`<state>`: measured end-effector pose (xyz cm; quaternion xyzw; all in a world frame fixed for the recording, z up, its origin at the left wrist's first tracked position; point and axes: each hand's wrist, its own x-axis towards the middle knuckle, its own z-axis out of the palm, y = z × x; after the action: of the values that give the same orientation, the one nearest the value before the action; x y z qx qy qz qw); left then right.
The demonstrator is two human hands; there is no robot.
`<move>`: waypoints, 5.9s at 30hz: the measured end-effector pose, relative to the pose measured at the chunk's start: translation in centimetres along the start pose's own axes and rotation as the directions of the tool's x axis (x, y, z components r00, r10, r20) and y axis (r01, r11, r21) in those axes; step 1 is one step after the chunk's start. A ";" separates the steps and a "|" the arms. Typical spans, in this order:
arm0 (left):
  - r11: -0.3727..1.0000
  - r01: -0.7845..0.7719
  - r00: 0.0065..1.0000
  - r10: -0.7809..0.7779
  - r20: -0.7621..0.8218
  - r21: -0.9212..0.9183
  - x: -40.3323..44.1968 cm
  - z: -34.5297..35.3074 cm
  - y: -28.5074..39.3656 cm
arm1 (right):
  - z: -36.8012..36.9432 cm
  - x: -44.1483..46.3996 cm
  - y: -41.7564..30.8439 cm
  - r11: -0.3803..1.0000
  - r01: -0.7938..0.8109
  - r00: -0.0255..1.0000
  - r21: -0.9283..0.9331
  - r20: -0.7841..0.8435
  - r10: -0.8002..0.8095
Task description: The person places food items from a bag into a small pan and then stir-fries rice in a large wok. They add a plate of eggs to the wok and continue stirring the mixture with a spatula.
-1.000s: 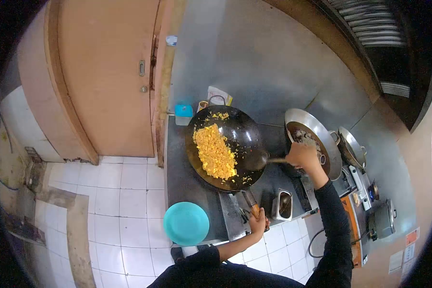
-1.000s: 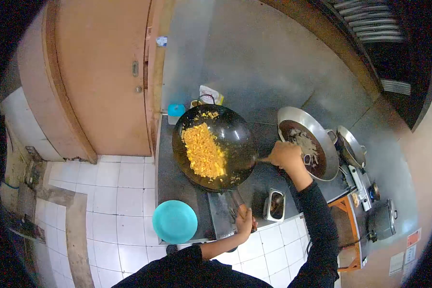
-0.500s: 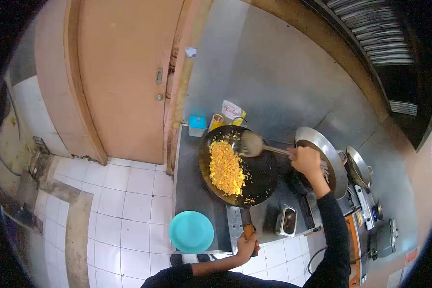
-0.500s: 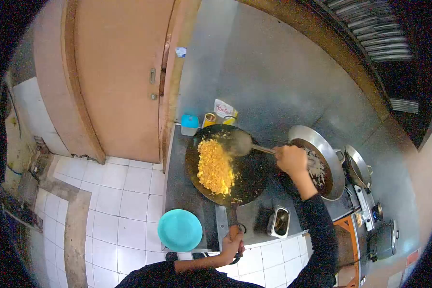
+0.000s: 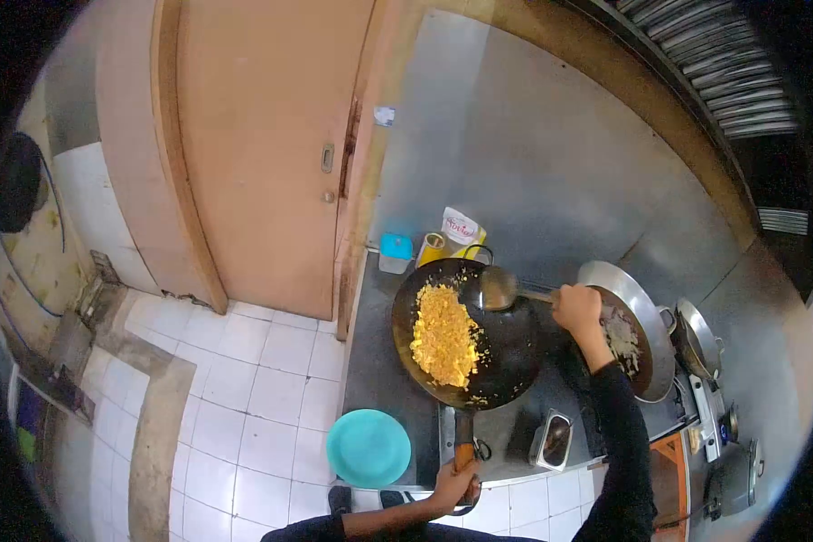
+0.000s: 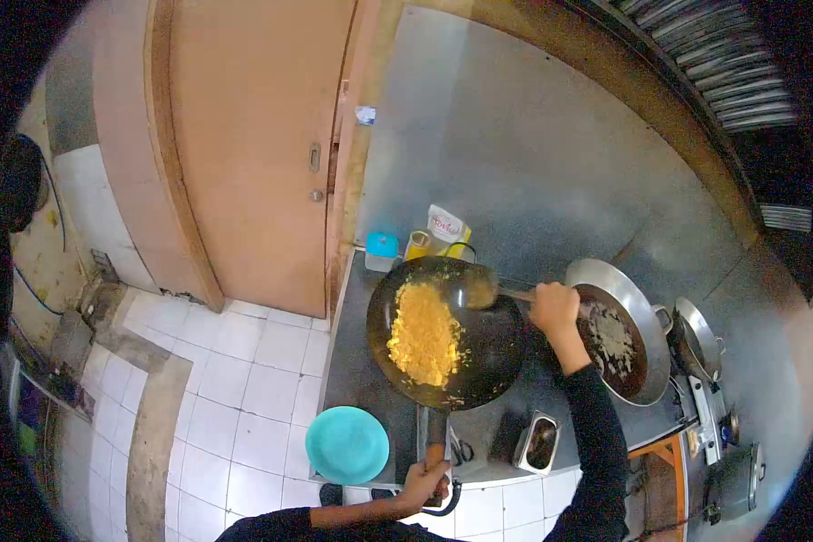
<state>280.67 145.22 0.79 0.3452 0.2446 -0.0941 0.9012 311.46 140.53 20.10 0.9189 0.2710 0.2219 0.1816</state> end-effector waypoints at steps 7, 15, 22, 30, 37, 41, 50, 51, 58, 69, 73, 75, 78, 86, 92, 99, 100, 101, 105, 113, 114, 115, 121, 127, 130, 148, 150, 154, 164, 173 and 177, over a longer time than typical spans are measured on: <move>0.991 0.120 0.992 -0.119 -0.033 0.052 -0.9 -1.3 2.4 | -0.4 2.8 1.7 0.996 0.093 0.992 -0.007 -0.082 -0.094; 0.990 0.090 0.995 -0.093 0.023 0.113 -0.7 -4.2 2.4 | -1.4 2.8 2.0 0.976 0.217 0.976 -0.018 -0.001 -0.218; 0.970 0.160 0.986 -0.166 0.019 0.186 -3.4 -4.8 8.3 | 1.7 5.8 0.7 0.941 0.336 0.938 -0.032 -0.077 -0.338; 0.718 0.247 0.962 -0.265 -0.072 0.651 -4.4 -8.0 15.5 | 2.9 10.7 -1.0 0.787 0.584 0.806 0.199 -0.259 -0.533; 0.591 0.227 0.938 -0.347 -0.011 0.774 -2.2 -12.4 21.9 | 3.5 15.4 -4.2 0.661 0.583 0.797 0.472 -0.175 -0.578; 0.628 0.258 0.925 -0.379 -0.001 0.735 -2.1 -12.4 23.9 | -0.8 13.5 -5.9 0.442 0.777 0.567 0.448 -0.194 -0.801; 0.660 0.220 0.960 -0.279 -0.037 0.718 -3.8 -10.0 19.4 | -6.6 3.6 3.9 0.747 0.663 0.684 -0.042 -0.372 -0.628; 0.696 0.207 0.970 -0.239 -0.051 0.687 -2.5 -10.6 16.1 | -6.4 2.5 4.5 0.757 0.652 0.696 -0.046 -0.360 -0.621; 0.926 -0.160 0.979 0.194 -0.068 0.343 2.8 -4.5 -1.0 | -4.1 -4.9 6.5 0.975 0.220 0.962 -0.038 0.172 -0.210; 0.928 -0.373 0.927 0.374 -0.028 0.017 4.3 5.5 -8.9 | 1.2 -12.8 -6.9 0.813 -0.351 0.910 0.464 0.373 0.179; 0.951 -0.280 0.958 0.285 -0.026 0.133 3.9 4.3 -7.2 | 1.7 -13.7 -5.8 0.945 -0.123 0.983 0.303 -0.096 0.159; 0.954 -0.251 0.963 0.263 -0.061 0.163 3.8 3.7 -6.3 | 2.1 -13.8 -4.9 0.994 0.056 0.898 0.095 -0.441 -0.008; 0.938 -0.300 0.947 0.315 -0.068 0.172 4.2 2.4 -5.8 | -0.2 -14.0 -4.5 0.985 -0.011 0.945 0.173 -0.320 0.067; 0.931 -0.236 0.961 0.267 -0.078 0.277 5.5 0.4 -7.1 | 3.2 -12.6 -11.6 0.742 -0.430 0.886 0.514 0.397 0.239; 0.929 -0.246 0.955 0.281 -0.092 0.276 4.6 0.9 -4.5 | 0.0 -11.3 -3.4 0.824 -0.363 0.823 0.435 0.565 0.064; 0.939 -0.259 0.961 0.273 -0.032 0.224 3.4 0.3 -4.8 | -2.1 -10.6 -5.7 0.771 -0.498 0.803 0.398 0.548 0.236; 0.953 -0.079 0.981 0.126 -0.146 0.294 2.3 0.7 -2.8 | 1.3 -11.3 -3.4 0.831 -0.378 0.820 0.408 0.565 0.096; 0.938 -0.156 0.974 0.198 -0.108 0.311 3.3 -0.4 -2.8 | -0.6 -12.4 -3.1 0.835 -0.406 0.793 0.372 0.597 0.119; 0.901 -0.218 0.950 0.284 -0.132 0.376 3.2 1.0 -4.9 | 0.4 -12.4 -7.6 0.668 -0.606 0.751 0.432 0.587 0.302; 0.969 -0.167 0.983 0.178 -0.048 0.180 2.6 0.9 -3.6 | 2.6 -13.1 -7.8 0.913 -0.230 0.968 0.338 -0.019 0.251; 0.960 -0.173 0.983 0.181 -0.019 0.223 2.6 0.6 -3.3 | 2.6 -13.5 -7.3 0.966 -0.109 0.945 0.233 -0.276 0.174; 0.968 -0.150 0.984 0.165 -0.060 0.202 2.7 0.5 -3.0 | 2.5 -13.5 -6.5 0.984 -0.037 0.908 0.177 -0.404 0.106; 0.953 -0.233 0.969 0.244 -0.034 0.195 4.4 -0.4 -4.3 | -4.4 -14.7 -4.7 0.854 -0.305 0.935 0.422 0.302 0.185; 0.973 -0.213 0.976 0.216 -0.024 0.091 2.1 3.5 -5.0 | 3.9 -11.5 -10.6 0.749 -0.450 0.860 0.487 0.462 0.217; 0.984 -0.153 0.983 0.161 -0.087 0.091 2.1 2.5 -4.0 | 3.9 -9.6 -4.3 0.835 -0.310 0.875 0.455 0.480 0.064; 0.984 -0.148 0.987 0.154 -0.055 0.094 -0.1 3.2 -3.0 | 3.8 -10.1 -7.5 0.772 -0.478 0.847 0.418 0.450 0.281; 0.986 -0.123 0.992 0.124 0.002 0.114 -0.3 2.9 -1.6 | 2.5 -10.8 -7.1 0.864 -0.258 0.952 0.432 0.265 0.152; 0.967 -0.180 0.982 0.187 -0.020 0.181 1.5 0.3 -2.8 | 3.2 -13.4 -5.5 0.943 -0.010 0.977 0.333 -0.196 0.080; 0.913 -0.224 0.961 0.266 -0.081 0.342 4.6 1.1 -5.5 | 2.3 -13.3 -9.1 0.745 -0.480 0.820 0.463 0.538 0.193; 0.891 -0.209 0.957 0.271 -0.103 0.402 4.1 -1.3 -4.0 | -2.5 -9.6 -5.3 0.840 -0.390 0.778 0.376 0.623 0.082; 0.961 -0.164 0.974 0.193 -0.118 0.222 2.4 1.2 -4.4 | -0.9 -8.3 -7.2 0.771 -0.464 0.805 0.437 0.571 0.161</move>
<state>281.69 141.15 -2.17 0.4651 0.2628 -0.0136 0.8452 301.74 141.58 15.00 0.9884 0.1037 -0.0855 -0.0711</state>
